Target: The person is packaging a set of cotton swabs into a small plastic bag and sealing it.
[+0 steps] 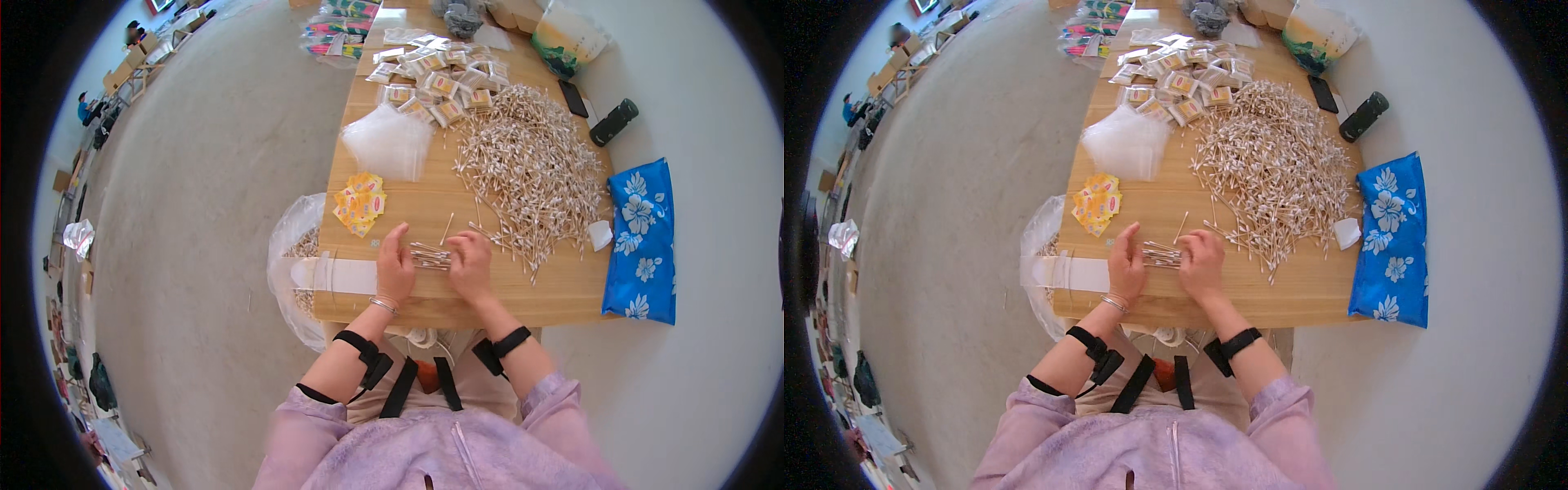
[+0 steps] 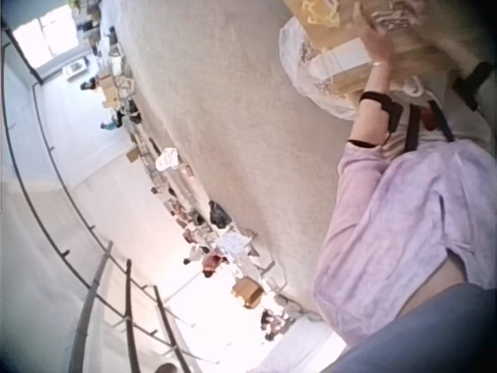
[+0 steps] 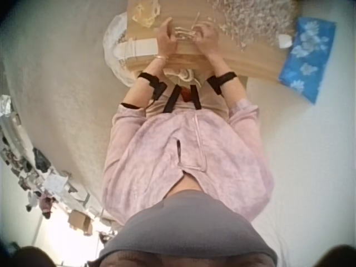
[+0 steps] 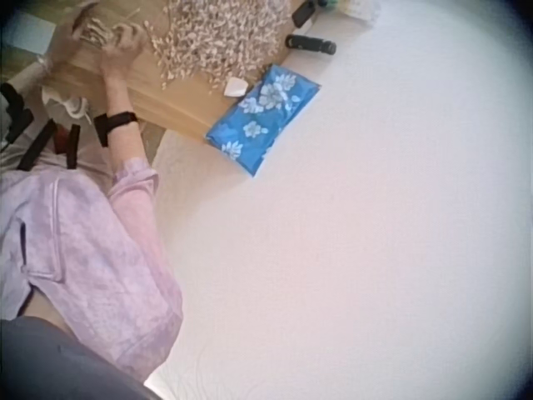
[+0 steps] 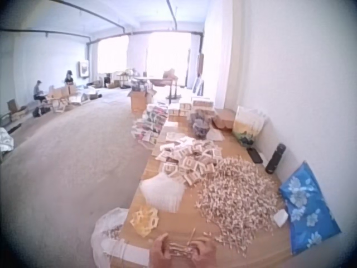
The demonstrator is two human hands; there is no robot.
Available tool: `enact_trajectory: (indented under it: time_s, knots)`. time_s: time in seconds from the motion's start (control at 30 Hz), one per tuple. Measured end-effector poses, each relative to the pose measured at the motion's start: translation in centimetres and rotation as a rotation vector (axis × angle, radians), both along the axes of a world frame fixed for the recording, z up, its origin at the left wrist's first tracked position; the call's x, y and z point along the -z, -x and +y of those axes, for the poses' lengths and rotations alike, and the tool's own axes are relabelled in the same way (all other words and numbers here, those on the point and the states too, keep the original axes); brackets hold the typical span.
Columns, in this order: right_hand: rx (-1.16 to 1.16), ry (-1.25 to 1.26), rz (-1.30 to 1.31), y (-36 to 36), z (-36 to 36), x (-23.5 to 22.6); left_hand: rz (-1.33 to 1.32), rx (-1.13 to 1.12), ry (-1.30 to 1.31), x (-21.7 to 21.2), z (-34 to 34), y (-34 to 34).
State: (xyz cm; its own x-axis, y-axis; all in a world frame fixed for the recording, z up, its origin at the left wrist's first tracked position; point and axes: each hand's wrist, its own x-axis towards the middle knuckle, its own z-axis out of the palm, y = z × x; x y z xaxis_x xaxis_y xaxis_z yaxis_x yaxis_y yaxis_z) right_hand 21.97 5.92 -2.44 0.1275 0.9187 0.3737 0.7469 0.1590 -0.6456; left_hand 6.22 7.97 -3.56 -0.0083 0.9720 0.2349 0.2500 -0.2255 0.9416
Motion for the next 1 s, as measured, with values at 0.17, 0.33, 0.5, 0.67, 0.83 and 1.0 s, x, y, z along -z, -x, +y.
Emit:
enact_trajectory:
  time_s: [0.17, 0.33, 0.5, 0.67, 0.83, 1.0]
  knots:
    - [0.253, -0.072, -0.022, -0.6, -1.2, 0.6, 0.208, 0.055, -0.116, -0.1, -0.4, 0.0]
    - [0.146, 0.181, -0.188, 0.3, 1.6, -0.9, 0.555, 0.186, -0.341, -0.5, -1.3, -0.1]
    - [0.158, 0.267, -0.139, 0.1, 4.5, -0.2, 0.48, 0.258, -0.264, -1.0, -1.3, -0.2]
    - [-0.101, 0.262, -0.13, -0.7, 4.0, 0.4, 0.312, 0.102, -0.175, -1.3, -1.3, -0.2]
    - [0.07, -0.115, 0.247, -2.0, 1.8, 1.5, 0.091, 0.001, -0.055, 0.2, -0.5, 0.3]
    - [0.22, 0.049, 0.794, -1.4, -0.3, 1.5, -0.292, -0.004, 0.144, 0.6, -0.6, 0.2]
